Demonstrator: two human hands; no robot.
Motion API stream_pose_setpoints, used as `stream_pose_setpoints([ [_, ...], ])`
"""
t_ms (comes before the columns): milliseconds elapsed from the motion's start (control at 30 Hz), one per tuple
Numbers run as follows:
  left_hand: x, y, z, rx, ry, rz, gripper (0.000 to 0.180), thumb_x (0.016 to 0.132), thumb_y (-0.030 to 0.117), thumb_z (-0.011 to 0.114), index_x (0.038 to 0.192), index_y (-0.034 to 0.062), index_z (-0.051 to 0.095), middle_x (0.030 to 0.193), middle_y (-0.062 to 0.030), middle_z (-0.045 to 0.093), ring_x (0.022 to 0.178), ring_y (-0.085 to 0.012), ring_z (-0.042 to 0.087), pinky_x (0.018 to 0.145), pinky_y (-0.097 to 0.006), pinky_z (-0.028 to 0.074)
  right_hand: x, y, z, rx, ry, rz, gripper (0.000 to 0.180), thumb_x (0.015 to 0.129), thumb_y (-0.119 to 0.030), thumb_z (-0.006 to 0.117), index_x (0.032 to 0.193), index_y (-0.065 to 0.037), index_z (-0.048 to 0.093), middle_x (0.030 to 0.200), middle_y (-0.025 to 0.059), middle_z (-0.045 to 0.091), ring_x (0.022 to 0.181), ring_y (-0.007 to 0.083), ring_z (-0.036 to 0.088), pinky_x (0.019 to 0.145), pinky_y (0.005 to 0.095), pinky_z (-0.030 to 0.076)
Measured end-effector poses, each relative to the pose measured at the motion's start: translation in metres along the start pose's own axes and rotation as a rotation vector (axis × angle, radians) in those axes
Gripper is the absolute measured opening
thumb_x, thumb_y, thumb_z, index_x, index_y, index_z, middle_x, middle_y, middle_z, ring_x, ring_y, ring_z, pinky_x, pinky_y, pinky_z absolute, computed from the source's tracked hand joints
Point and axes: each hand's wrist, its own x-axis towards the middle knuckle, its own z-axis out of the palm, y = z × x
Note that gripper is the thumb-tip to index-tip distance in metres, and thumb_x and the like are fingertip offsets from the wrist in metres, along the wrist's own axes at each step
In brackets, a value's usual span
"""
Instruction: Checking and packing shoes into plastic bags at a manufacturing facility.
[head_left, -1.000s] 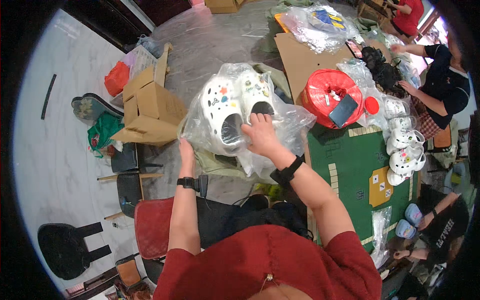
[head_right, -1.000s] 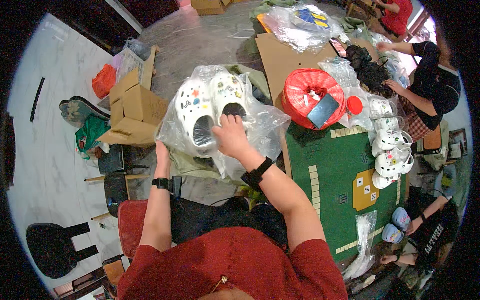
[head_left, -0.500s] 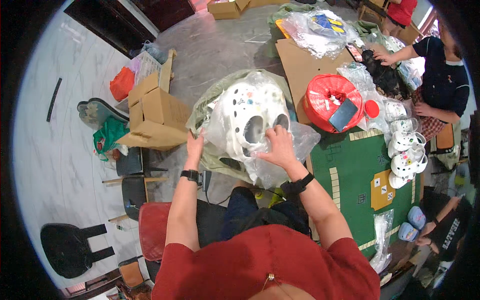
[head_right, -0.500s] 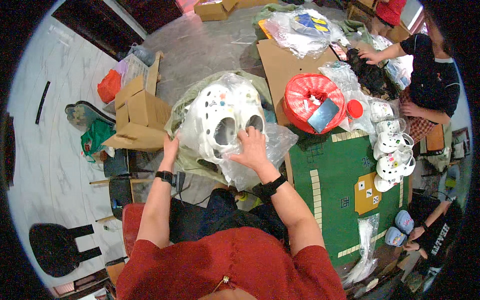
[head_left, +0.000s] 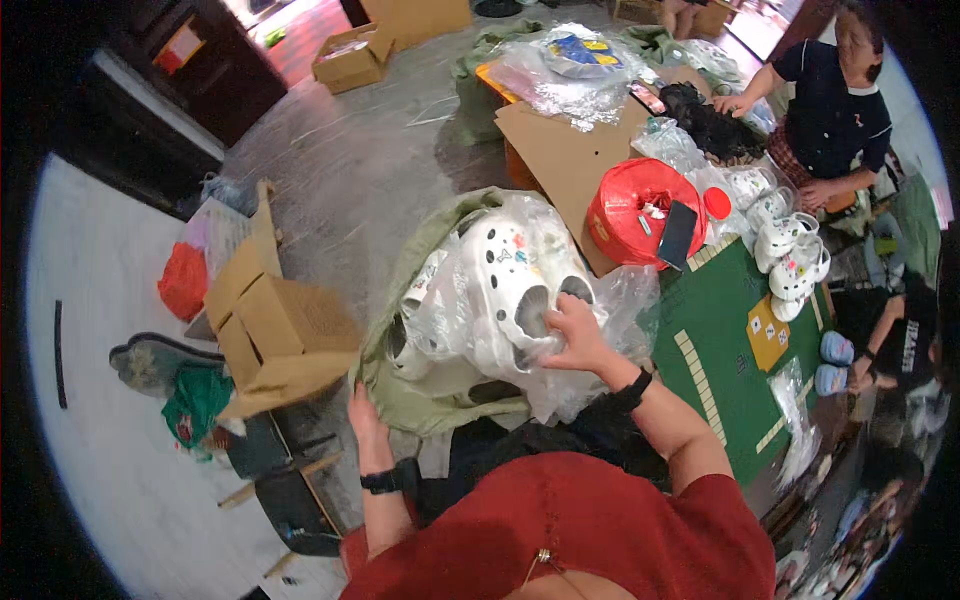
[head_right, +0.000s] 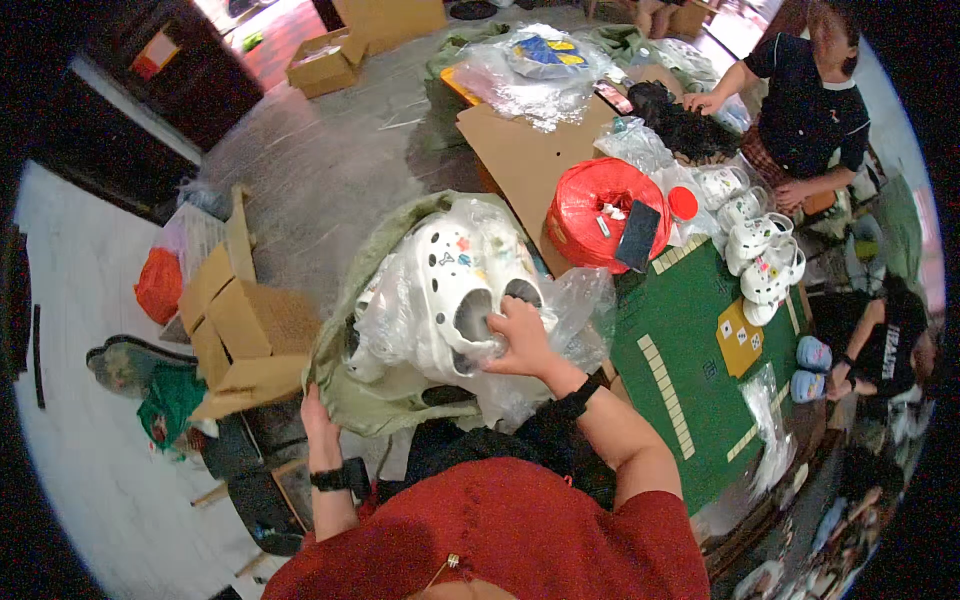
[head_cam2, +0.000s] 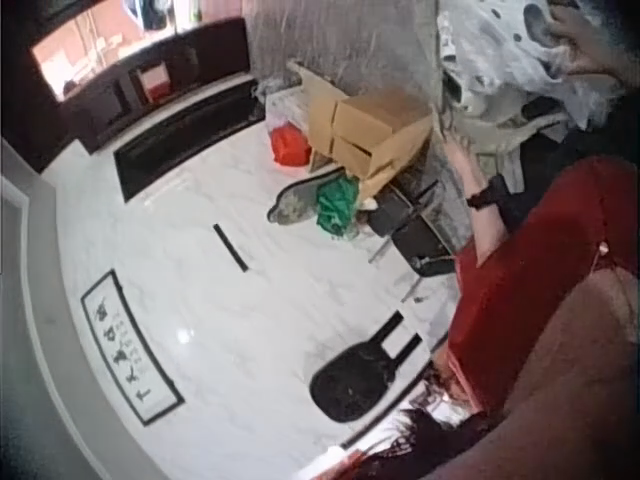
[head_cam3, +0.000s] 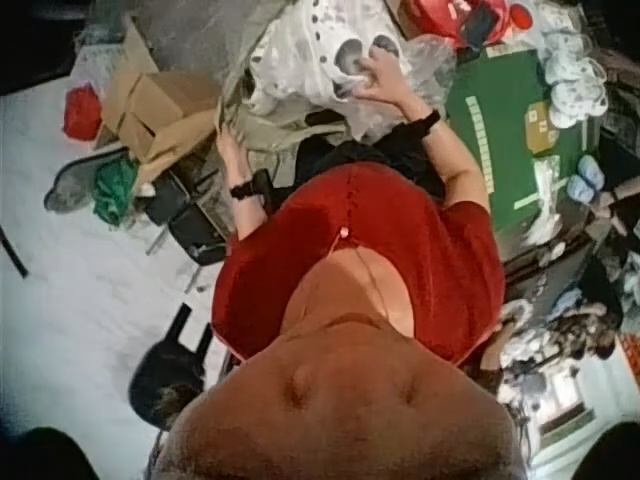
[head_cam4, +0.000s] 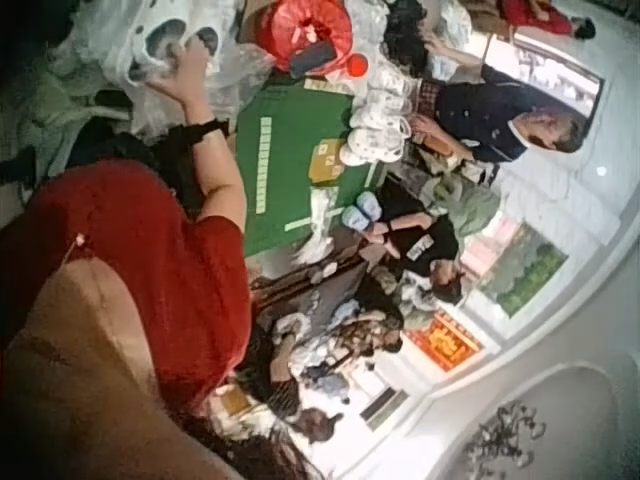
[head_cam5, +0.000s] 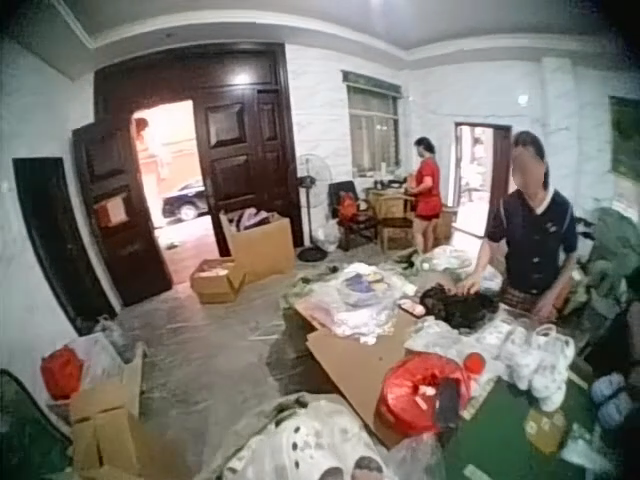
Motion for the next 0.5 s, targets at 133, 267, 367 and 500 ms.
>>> stream_pose_setpoints([
  [133,0.029,0.043,-0.046,0.02,-0.122,-0.005,0.032,0.093,0.017,0.047,0.118,-0.0022,0.054,0.112,-0.0145,0.06,0.099,-0.0254,0.061,0.079,-0.035,0.05,0.016,-0.033,0.028,-0.078,0.102,0.031,0.057,0.051,-0.056,0.072,0.073,-0.008,0.05,0.082,0.0139,0.04,0.078,0.033,0.042,0.068,0.0394,0.03],
  [267,0.047,0.098,-0.073,0.069,-0.08,-0.014,0.034,0.092,0.012,0.048,0.121,-0.0026,0.053,0.114,-0.0128,0.06,0.098,-0.0227,0.061,0.08,-0.034,0.05,0.041,-0.08,0.056,-0.116,0.1,0.088,0.054,0.05,-0.052,0.074,0.071,-0.009,0.05,0.082,0.013,0.04,0.078,0.0332,0.042,0.068,0.0395,0.03],
  [367,0.056,0.14,-0.109,0.1,-0.101,0.002,0.035,0.092,0.011,0.047,0.123,-0.003,0.052,0.113,-0.0133,0.061,0.097,-0.0221,0.061,0.08,-0.034,0.051,0.055,-0.122,0.089,-0.106,0.06,0.074,0.053,0.053,-0.051,0.076,0.073,-0.009,0.051,0.083,0.0135,0.04,0.08,0.0337,0.043,0.069,0.0403,0.031],
  [500,0.073,0.178,-0.134,0.163,-0.076,0.032,0.034,0.092,0.012,0.047,0.121,-0.0025,0.054,0.109,-0.0124,0.062,0.092,-0.0215,0.063,0.077,-0.032,0.051,0.081,-0.2,0.166,0.023,-0.03,-0.024,0.047,0.058,-0.046,0.075,0.077,-0.008,0.056,0.092,0.0176,0.048,0.09,0.0365,0.048,0.077,0.0445,0.037],
])
